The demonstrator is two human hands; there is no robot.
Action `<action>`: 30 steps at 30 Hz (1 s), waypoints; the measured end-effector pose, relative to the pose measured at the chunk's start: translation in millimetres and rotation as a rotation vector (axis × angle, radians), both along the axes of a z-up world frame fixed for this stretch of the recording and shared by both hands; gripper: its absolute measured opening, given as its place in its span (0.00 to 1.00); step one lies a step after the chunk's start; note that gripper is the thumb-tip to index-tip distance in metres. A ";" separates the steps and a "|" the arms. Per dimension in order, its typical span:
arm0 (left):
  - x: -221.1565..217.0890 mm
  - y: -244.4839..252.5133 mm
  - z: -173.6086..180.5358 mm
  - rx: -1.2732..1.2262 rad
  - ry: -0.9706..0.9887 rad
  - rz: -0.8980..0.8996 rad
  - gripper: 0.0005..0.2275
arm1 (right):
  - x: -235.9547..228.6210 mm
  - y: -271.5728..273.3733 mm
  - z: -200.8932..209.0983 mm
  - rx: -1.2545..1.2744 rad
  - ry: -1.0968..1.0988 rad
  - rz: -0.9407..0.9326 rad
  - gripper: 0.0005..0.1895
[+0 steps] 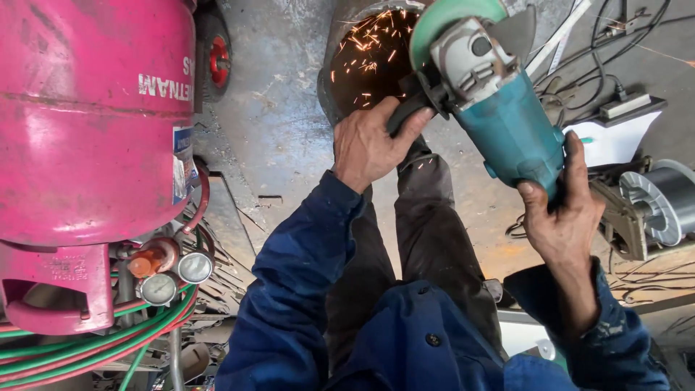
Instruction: Grinding the inner edge of a large metal pipe using an angle grinder in a workshop.
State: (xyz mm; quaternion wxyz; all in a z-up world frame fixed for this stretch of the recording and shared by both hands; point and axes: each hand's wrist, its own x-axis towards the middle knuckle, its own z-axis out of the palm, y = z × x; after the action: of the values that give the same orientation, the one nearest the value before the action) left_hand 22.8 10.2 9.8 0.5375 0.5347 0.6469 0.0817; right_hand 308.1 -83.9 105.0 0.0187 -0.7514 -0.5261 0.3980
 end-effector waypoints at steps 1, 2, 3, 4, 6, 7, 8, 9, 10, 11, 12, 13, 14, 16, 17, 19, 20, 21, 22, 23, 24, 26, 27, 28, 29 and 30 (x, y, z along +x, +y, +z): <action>3.5 0.1 2.6 -0.017 -0.005 -0.005 0.23 | 2.6 -4.3 3.4 0.003 -0.004 0.000 0.40; 6.9 0.2 4.8 -0.034 -0.010 -0.010 0.22 | 5.3 -8.6 6.5 0.006 -0.007 -0.001 0.39; 8.6 -1.8 4.4 -0.032 -0.011 0.001 0.22 | 7.4 -6.3 7.4 0.009 -0.008 0.010 0.39; 11.1 -3.9 3.5 -0.023 -0.019 -0.008 0.23 | 10.2 -4.2 7.9 0.009 -0.014 0.024 0.39; 7.1 -5.1 0.9 -0.015 -0.022 -0.021 0.23 | 6.0 5.9 3.4 0.008 -0.014 0.035 0.39; 3.0 -4.3 0.3 -0.017 -0.018 0.004 0.22 | 1.1 14.1 1.1 -0.006 -0.029 0.042 0.40; -1.0 -3.2 0.1 -0.020 -0.013 0.028 0.21 | -3.7 22.5 -0.9 -0.020 -0.042 0.049 0.41; -4.0 -2.5 -0.3 -0.018 -0.009 0.019 0.21 | -5.5 18.2 -1.5 -0.017 -0.038 0.040 0.41; -8.6 -1.4 -0.1 -0.043 0.016 0.020 0.22 | -8.8 14.4 -1.7 0.005 -0.039 0.051 0.40; -11.0 -0.1 0.1 -0.067 0.042 0.039 0.23 | -8.5 16.0 -2.3 0.029 -0.039 0.080 0.40; -8.5 -1.5 2.2 -0.063 0.048 0.049 0.23 | -9.8 12.5 2.2 0.033 -0.034 0.090 0.40; -4.8 -3.1 3.2 -0.025 0.040 0.020 0.23 | -10.4 8.7 7.8 0.026 -0.015 0.041 0.40; -0.7 -4.8 3.8 0.012 0.033 -0.009 0.23 | -10.6 4.8 12.9 0.018 0.004 -0.008 0.40; 3.4 -4.4 2.8 -0.024 -0.004 0.003 0.23 | -0.9 9.5 11.1 0.000 -0.012 0.002 0.41; 3.7 -5.9 2.6 -0.064 -0.036 -0.011 0.23 | 1.3 6.9 10.4 -0.023 -0.021 -0.015 0.42; -5.1 -2.2 0.7 -0.067 -0.065 0.025 0.23 | -6.2 21.7 6.7 -0.033 -0.057 0.029 0.42; -11.0 -0.3 0.5 -0.068 -0.091 0.062 0.23 | -11.6 27.7 5.2 -0.040 -0.090 0.073 0.42; -12.6 0.7 0.2 -0.064 -0.087 0.058 0.23 | -12.2 23.4 4.4 -0.036 -0.086 0.069 0.42; -15.4 1.9 0.1 -0.144 -0.050 0.033 0.24 | -14.0 19.4 3.7 -0.019 -0.075 0.070 0.41; -16.3 1.9 -0.1 -0.226 -0.018 0.020 0.25 | -13.1 18.2 3.8 -0.003 -0.067 0.085 0.40; -14.6 -1.0 -0.6 -0.224 -0.018 0.030 0.25 | -11.8 13.5 6.3 -0.002 -0.065 0.094 0.40; -6.0 -4.9 -3.6 -0.102 -0.081 0.011 0.25 | -6.3 3.2 13.3 0.088 -0.051 0.135 0.38; -5.9 -5.7 -5.2 -0.105 -0.084 0.018 0.25 | -9.7 11.7 14.8 0.085 -0.054 0.142 0.38; -4.8 -6.7 -6.9 -0.099 -0.092 0.012 0.25 | -12.1 19.9 16.2 0.051 -0.069 0.124 0.39; -5.7 -8.2 -7.9 -0.095 -0.096 -0.004 0.24 | -16.9 24.9 17.5 0.014 -0.080 0.095 0.41; -8.5 -6.1 -6.4 -0.100 -0.096 -0.008 0.24 | -18.5 28.4 15.5 0.010 -0.080 0.091 0.41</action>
State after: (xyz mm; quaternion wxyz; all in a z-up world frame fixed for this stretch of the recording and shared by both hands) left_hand 14.3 4.1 3.4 0.5942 0.5051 0.6217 0.0726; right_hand 289.6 -55.4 120.5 -0.0168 -0.7418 -0.5620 0.3656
